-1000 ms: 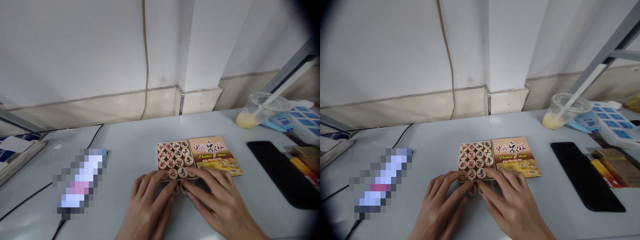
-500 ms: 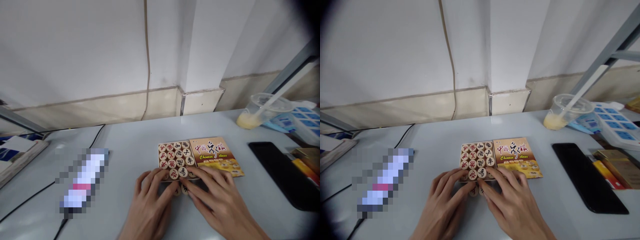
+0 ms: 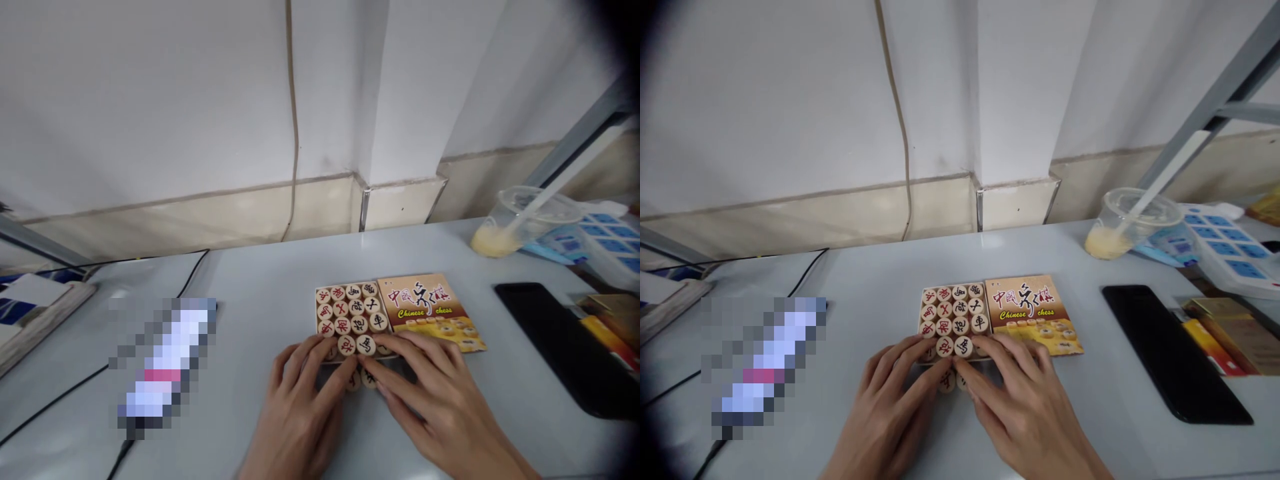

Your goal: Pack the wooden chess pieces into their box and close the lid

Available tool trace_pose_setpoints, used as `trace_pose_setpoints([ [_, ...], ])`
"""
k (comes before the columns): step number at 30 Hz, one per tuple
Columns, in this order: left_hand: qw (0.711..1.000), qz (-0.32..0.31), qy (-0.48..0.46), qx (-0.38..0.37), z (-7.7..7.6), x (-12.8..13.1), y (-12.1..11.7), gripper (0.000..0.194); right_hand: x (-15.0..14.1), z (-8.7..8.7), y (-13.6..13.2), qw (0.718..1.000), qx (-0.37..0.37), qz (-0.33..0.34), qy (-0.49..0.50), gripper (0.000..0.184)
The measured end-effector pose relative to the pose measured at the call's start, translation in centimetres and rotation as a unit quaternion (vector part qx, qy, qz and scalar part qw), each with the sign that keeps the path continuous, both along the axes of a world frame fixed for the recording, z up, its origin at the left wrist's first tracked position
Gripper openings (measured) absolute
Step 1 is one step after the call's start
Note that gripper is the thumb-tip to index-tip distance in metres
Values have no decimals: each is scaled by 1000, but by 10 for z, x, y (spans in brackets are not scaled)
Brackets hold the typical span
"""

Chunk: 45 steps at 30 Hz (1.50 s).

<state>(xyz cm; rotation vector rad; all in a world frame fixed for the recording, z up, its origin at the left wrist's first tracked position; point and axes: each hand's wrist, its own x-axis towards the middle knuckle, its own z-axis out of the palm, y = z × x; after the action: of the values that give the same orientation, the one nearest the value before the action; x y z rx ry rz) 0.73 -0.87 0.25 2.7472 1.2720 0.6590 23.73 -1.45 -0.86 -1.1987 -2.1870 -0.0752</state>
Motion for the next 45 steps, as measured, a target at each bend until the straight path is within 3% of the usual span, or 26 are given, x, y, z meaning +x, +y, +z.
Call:
trace_pose_setpoints([
  [10, 1000, 0, 2, 28, 3, 2, 0, 54, -1, 0, 0, 1000, 3, 0, 3, 35],
  [29, 1000, -6, -9, 14, 9, -2, -2, 53, 0, -3, -3, 999, -7, -13, 35, 41],
  [37, 998, 23, -44, 42, 16, -7, -13, 43, 20, -1, -14, 999, 35, -9, -15, 53],
  [41, 995, 42, -45, 80, 4, -20, -28, 38, 37, -4, -34, 997, 54, -2, -47, 55],
  [45, 993, 38, 63, 97, -13, -33, -41, 36, 42, -14, -46, 993, 80, 3, -85, 55],
])
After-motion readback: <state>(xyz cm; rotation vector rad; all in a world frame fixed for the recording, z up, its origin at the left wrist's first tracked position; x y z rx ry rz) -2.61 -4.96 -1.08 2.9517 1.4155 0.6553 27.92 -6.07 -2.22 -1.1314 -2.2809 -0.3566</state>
